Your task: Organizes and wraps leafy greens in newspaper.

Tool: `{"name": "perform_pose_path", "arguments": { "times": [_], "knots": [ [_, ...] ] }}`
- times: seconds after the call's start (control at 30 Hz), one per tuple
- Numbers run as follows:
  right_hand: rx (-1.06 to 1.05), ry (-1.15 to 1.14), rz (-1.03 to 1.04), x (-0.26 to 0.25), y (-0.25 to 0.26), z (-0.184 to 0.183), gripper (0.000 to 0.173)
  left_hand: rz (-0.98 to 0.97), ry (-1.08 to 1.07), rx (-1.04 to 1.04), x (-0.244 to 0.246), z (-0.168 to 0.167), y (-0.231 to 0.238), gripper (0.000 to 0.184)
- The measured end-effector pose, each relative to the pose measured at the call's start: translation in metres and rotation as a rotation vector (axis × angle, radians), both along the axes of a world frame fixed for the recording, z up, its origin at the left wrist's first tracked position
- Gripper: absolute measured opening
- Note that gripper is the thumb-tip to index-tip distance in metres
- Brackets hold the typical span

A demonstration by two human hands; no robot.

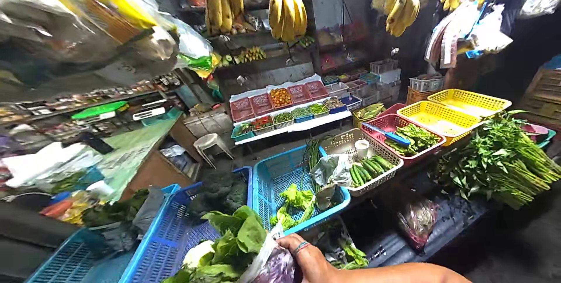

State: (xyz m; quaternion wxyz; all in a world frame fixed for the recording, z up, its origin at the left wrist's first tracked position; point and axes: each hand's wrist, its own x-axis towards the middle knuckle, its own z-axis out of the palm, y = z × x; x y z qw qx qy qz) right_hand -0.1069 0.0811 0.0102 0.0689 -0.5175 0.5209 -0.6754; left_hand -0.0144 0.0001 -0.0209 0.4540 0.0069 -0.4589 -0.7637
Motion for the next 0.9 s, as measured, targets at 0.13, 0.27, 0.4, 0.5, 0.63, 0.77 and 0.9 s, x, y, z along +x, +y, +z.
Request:
{"name": "perform_pose_path", "arguments": {
  "times": [0.13,0.27,0.4,0.5,0.63,0.77,0.9],
  "knots": [
    [-0.082,0.099,0.058,-0.017,-0.003,0.000,0.064,-0.059,0.091,-0.115,-0.007,-0.005,-0.006,0.066],
    [0.008,0.055,0.080,-0.031,0.001,0.011,0.060,0.025,-0.015,-0.087,-0.010,-0.007,-0.006,0.074],
    [0.090,0.018,0.120,-0.046,0.010,0.031,0.045,0.154,-0.059,0.038,-0.024,0.028,0.022,0.064],
    [0.077,-0.036,0.132,-0.049,0.013,0.034,0.052,0.106,-0.048,0.100,-0.031,0.037,0.022,0.084],
    [0.108,-0.153,0.078,-0.057,0.009,0.029,0.070,0.053,-0.080,0.093,-0.040,0.041,0.011,0.104],
    [0.214,-0.126,-0.012,-0.065,0.003,0.023,0.054,0.084,-0.164,0.112,-0.048,0.047,0.000,0.091],
    [0.032,0.163,-0.266,-0.046,0.011,0.000,0.066,0.353,-0.202,0.219,-0.065,0.043,-0.009,0.079]
  ]
}}
